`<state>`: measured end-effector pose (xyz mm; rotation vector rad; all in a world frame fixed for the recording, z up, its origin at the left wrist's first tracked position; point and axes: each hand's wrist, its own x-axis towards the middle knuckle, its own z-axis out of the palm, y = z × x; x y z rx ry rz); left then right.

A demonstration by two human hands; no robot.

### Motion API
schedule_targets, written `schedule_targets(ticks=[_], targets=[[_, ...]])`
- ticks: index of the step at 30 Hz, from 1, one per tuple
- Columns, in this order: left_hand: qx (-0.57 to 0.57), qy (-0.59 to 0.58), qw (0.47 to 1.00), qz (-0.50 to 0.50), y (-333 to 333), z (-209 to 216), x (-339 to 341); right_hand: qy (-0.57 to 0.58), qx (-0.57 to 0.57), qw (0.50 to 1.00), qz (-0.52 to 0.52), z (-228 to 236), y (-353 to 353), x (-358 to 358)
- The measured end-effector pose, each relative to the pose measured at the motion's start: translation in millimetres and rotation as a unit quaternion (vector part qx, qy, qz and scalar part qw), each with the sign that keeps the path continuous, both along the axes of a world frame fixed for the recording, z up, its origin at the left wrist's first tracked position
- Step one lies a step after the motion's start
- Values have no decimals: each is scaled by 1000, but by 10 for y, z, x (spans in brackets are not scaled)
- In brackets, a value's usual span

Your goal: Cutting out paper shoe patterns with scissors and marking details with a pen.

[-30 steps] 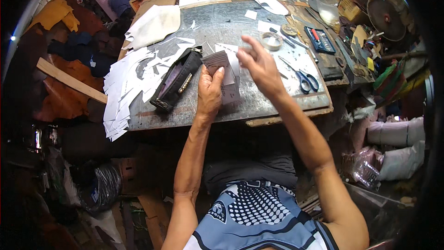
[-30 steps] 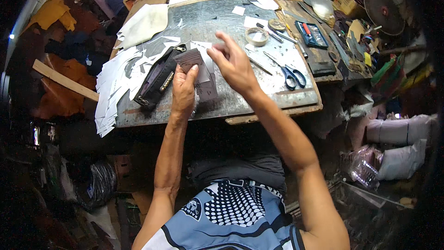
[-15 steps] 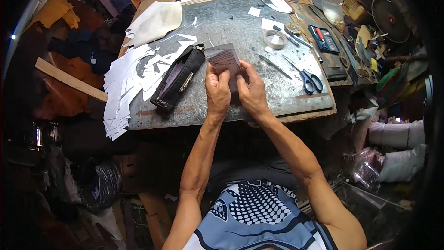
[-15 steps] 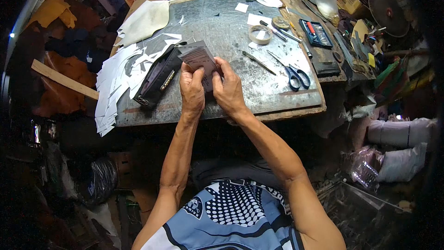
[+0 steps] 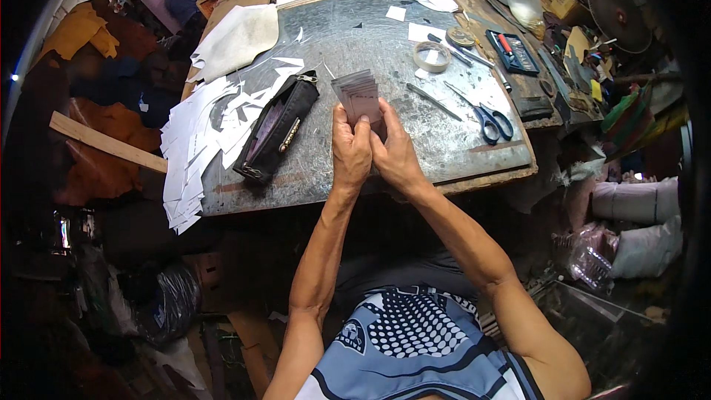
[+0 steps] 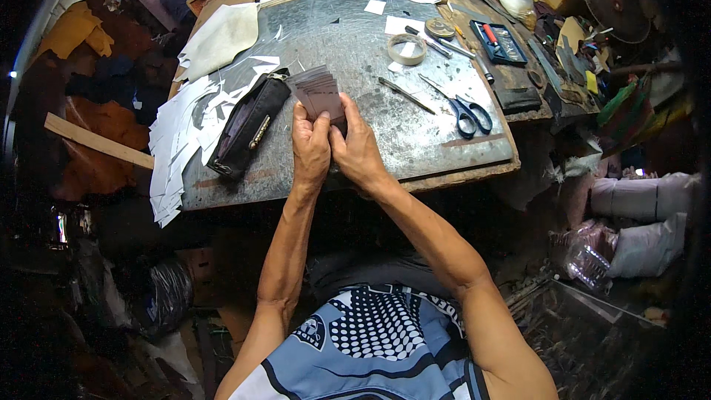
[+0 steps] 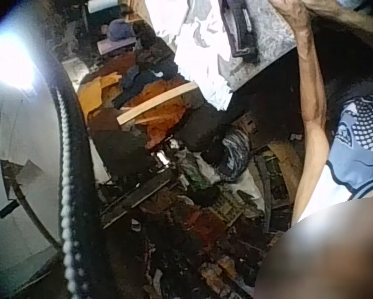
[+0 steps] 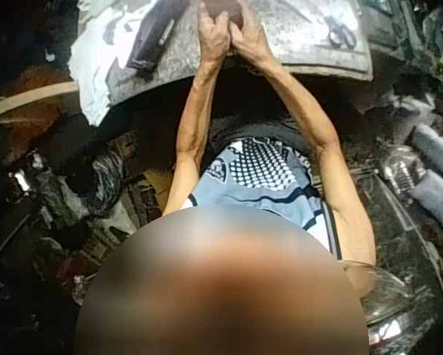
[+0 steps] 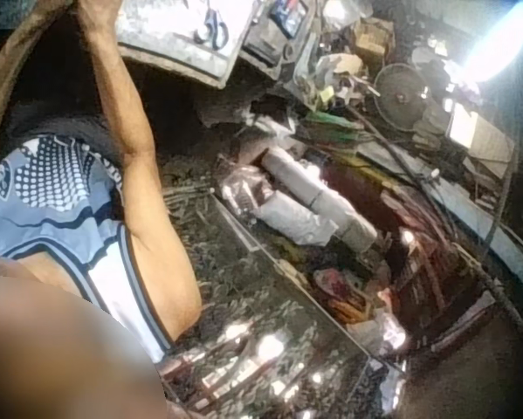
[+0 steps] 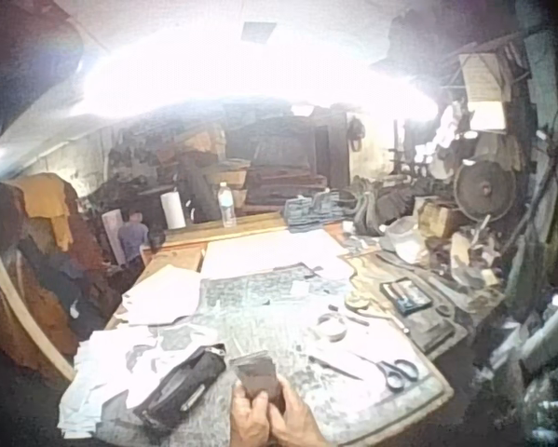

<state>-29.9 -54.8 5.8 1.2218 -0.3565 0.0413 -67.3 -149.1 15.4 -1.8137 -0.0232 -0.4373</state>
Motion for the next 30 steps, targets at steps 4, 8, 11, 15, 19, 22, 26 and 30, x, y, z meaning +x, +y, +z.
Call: schedule_targets(ticks=[4,8,11,15,19,22,26,30], targets=[[15,2,1000,1,-9,-5,-10,-20,-58,998,-12,-65,-40,18],[73,-23,997,20,-25,46,-36,-38,-68,997,3,-32,-53,-24],[97,-35,994,34,-23,-1,-23,-1,-37,999,29,39,-50,-45],[100,-11,995,27,-43,-28,-42,-6,-19,1000,20,-91,-78,-10],[135,-21,990,42,-37,4,-56,-26,-14,999,17,-110,-88,-21],[132,-27,990,43,-34,36,-84,-3,-15,1000,17,15,-88,-80],[133,-9,990,37,-4,-35,-62,22,-8,999,27,56,-87,-111],[-55,87,994,-25,11,-10,-31,-19,69,997,33,-109,-106,-84]])
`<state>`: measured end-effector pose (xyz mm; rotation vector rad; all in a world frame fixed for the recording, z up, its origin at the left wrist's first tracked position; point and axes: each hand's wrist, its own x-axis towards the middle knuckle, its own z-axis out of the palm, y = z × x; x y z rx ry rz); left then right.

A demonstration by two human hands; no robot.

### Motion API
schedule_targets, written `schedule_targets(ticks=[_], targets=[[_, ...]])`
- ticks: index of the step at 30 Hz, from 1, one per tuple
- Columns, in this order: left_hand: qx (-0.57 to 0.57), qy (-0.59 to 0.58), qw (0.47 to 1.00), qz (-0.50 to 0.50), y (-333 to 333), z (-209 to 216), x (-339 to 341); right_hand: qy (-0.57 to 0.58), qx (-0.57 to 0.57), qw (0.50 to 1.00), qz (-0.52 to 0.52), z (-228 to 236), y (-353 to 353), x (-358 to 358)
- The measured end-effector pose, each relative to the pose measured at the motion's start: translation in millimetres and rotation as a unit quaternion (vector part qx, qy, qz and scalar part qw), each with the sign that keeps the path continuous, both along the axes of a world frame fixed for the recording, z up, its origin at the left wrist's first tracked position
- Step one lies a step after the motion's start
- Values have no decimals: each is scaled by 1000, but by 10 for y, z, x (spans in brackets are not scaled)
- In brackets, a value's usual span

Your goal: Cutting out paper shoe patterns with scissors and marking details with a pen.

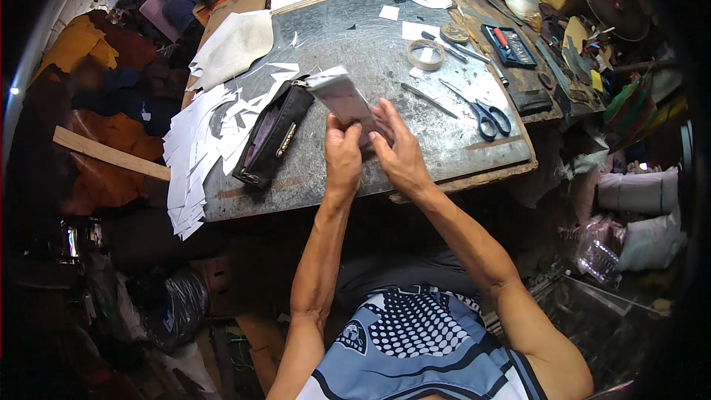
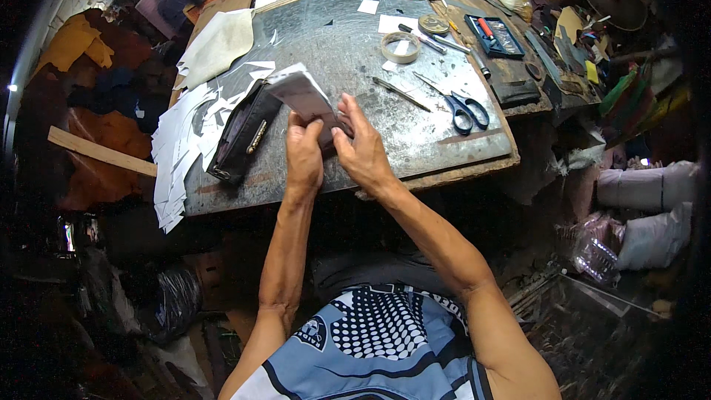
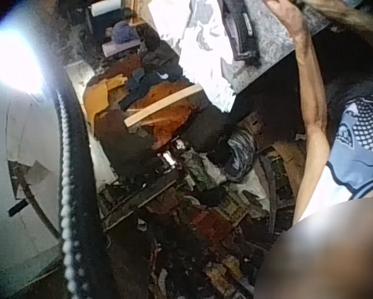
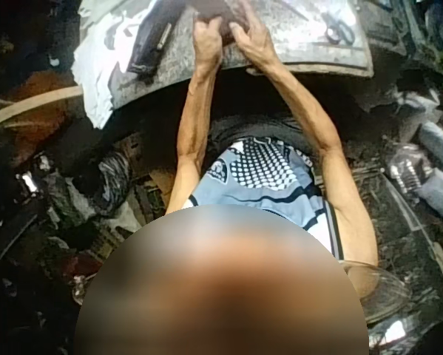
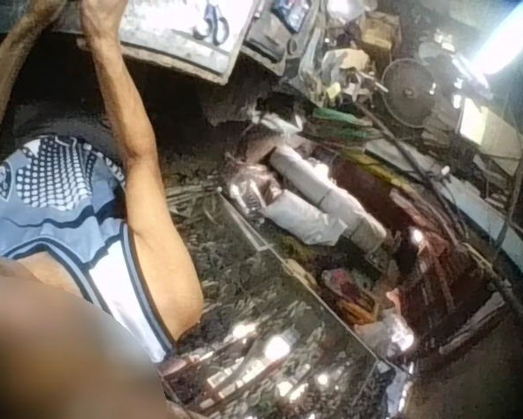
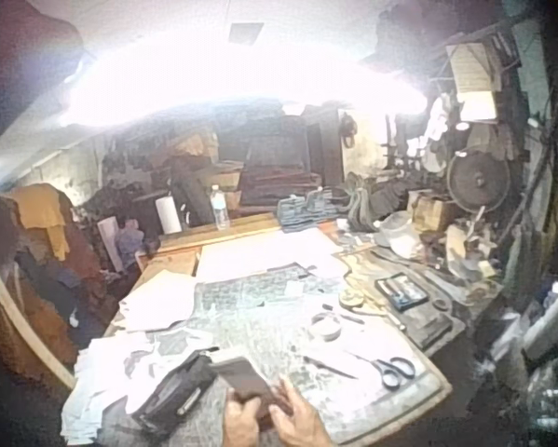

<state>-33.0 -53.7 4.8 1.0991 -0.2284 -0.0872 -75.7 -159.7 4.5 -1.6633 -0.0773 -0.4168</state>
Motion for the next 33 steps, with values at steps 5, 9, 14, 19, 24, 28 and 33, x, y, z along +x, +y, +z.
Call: schedule_targets(ticks=[5,9,14,19,24,28,33], targets=[[-186,70,979,-50,158,99,-5,52,10,999,10,91,-32,-108],[-201,72,973,-84,266,173,4,35,64,997,0,102,10,-121],[-291,84,943,-135,337,267,76,139,150,972,117,335,-26,-197],[-322,49,937,-124,303,252,110,142,243,952,117,158,66,-273],[-278,65,958,2,255,321,24,153,322,931,77,237,296,-437],[-279,44,959,15,154,361,-44,120,395,900,144,296,362,-397],[-269,37,962,20,82,357,-52,118,383,905,143,358,351,-410]])
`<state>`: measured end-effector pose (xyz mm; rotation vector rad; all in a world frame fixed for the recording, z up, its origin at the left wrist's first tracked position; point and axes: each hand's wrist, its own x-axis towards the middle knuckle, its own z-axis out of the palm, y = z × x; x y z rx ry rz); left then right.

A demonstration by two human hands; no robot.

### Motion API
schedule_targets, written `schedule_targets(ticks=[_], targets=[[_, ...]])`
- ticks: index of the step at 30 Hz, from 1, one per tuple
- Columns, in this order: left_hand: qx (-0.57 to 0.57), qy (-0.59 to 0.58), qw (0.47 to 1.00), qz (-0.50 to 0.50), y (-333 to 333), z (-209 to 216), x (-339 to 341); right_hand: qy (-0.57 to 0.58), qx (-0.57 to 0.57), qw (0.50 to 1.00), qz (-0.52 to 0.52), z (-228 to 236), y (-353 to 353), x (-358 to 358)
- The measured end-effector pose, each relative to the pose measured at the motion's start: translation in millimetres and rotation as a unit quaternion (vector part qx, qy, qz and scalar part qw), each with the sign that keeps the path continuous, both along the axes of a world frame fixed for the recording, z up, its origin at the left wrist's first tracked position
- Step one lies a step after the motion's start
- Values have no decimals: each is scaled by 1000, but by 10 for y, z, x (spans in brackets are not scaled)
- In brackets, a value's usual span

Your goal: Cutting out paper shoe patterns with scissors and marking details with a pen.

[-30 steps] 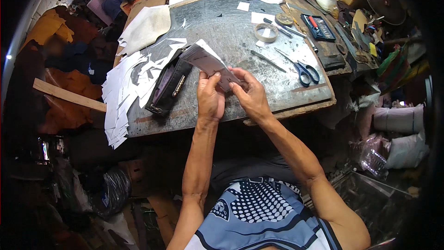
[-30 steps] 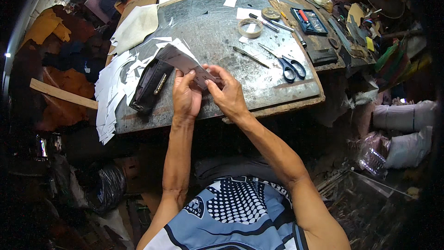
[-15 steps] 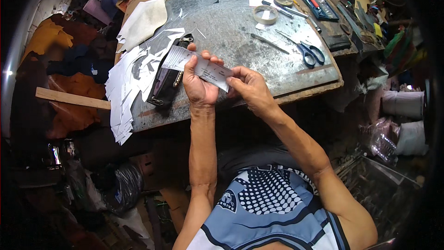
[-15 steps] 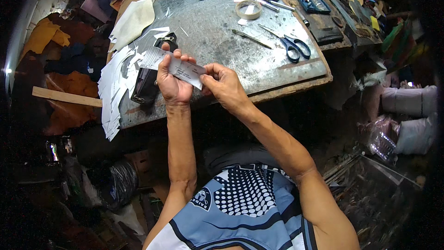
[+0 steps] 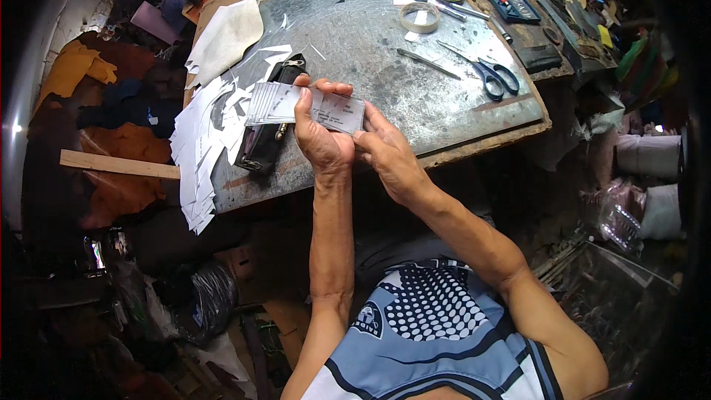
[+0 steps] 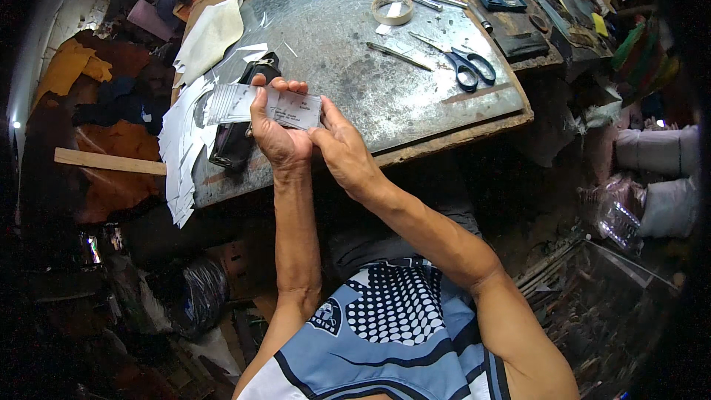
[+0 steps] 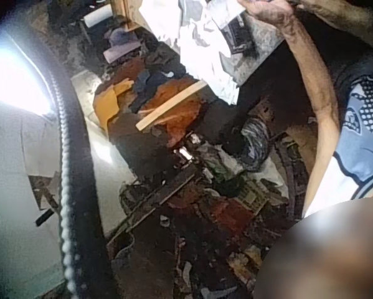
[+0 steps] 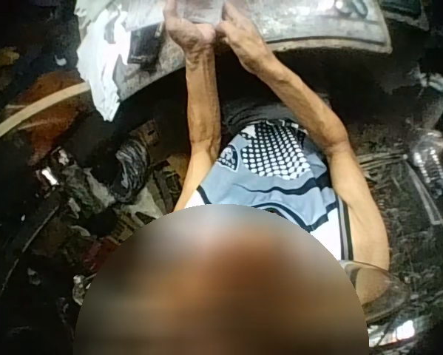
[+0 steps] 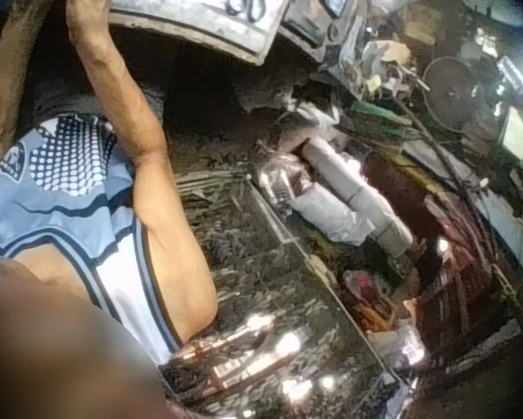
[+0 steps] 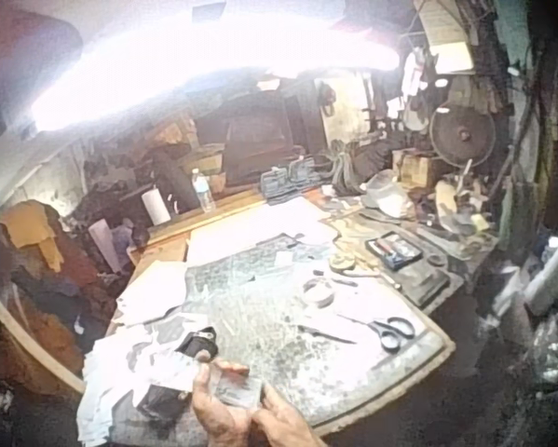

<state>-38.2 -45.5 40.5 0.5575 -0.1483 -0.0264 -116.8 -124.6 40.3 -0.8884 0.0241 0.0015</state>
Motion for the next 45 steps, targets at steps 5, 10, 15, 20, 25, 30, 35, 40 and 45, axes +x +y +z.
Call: schedule_targets(ticks=[5,10,15,20,25,30,35,40,45], targets=[[-9,5,1000,-18,-50,-17,-27,14,-67,998,1,49,-61,25],[11,-15,999,-41,84,-67,11,51,-31,998,-29,80,-29,6],[27,11,998,-62,7,-63,-88,32,-100,994,-18,-184,-243,24],[3,45,989,-143,37,-57,-219,64,-32,996,-56,-152,-179,-183],[36,69,975,-207,67,-150,-346,98,-90,991,-14,-213,-311,-476],[63,116,939,-318,195,-116,-500,59,-168,979,-98,48,-726,-434],[132,136,910,-368,213,-136,-538,31,-323,945,35,398,-744,33],[177,139,900,-373,192,-131,-509,71,-235,960,135,383,-747,162],[292,94,907,-289,262,-137,-366,53,-248,967,-9,168,-743,220]])
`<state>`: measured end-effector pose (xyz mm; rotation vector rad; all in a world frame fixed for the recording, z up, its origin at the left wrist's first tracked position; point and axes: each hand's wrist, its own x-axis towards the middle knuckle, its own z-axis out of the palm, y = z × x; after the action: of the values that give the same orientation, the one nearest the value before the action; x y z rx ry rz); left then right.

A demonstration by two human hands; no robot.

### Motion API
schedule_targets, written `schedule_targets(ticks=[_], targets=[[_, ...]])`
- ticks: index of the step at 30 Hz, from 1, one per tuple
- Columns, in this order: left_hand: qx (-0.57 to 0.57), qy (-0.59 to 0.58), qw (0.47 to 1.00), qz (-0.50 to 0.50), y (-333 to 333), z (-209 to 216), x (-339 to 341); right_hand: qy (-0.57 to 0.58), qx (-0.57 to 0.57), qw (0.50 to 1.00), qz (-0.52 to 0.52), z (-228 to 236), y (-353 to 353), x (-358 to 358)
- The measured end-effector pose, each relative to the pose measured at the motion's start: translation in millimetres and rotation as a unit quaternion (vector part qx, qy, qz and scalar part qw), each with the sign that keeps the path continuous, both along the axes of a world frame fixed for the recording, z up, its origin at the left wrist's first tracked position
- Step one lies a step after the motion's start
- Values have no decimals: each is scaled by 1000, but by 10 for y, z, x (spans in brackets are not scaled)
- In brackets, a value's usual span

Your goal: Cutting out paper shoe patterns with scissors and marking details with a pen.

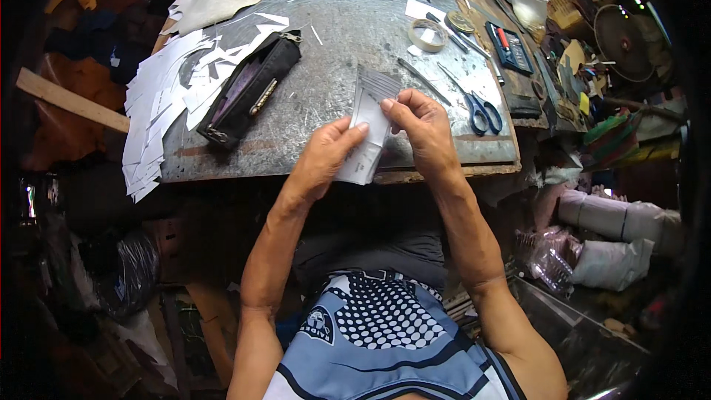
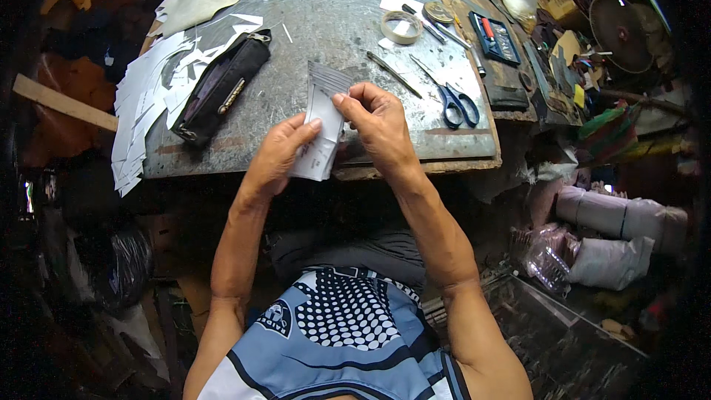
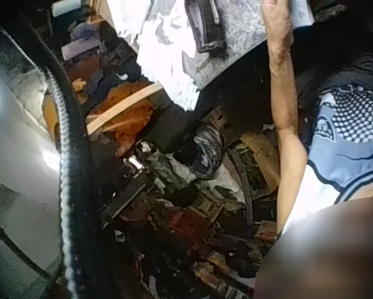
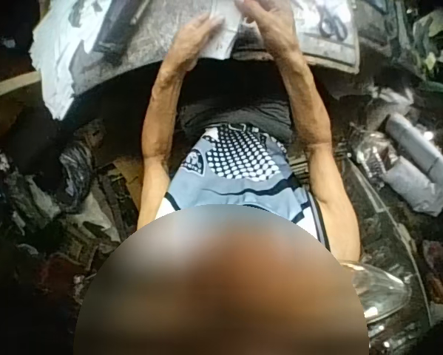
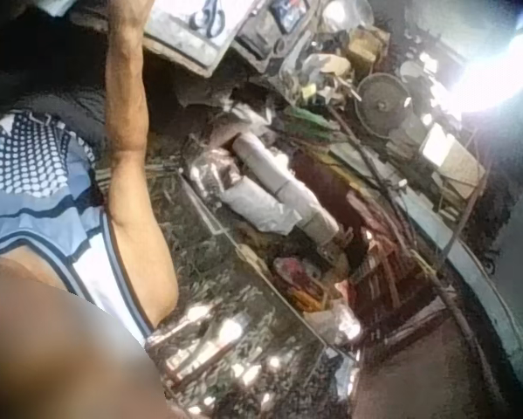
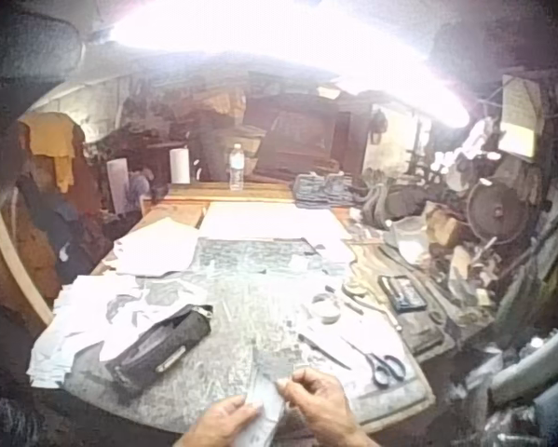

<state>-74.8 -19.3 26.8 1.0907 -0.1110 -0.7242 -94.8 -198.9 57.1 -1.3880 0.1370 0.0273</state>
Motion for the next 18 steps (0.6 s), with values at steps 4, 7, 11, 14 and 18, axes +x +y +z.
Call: schedule_targets(ticks=[4,7,11,14,18], targets=[[79,-136,987,45,45,30,209,-61,7,997,-47,-131,7,79],[121,-166,978,46,13,87,321,-59,38,995,-68,-200,-6,146],[152,-216,962,67,-77,135,342,-44,88,991,-94,-257,28,184],[149,-223,960,75,-156,166,369,-40,96,989,-106,-288,72,192],[122,-256,955,84,-155,21,446,-29,102,990,-87,-301,30,205]])
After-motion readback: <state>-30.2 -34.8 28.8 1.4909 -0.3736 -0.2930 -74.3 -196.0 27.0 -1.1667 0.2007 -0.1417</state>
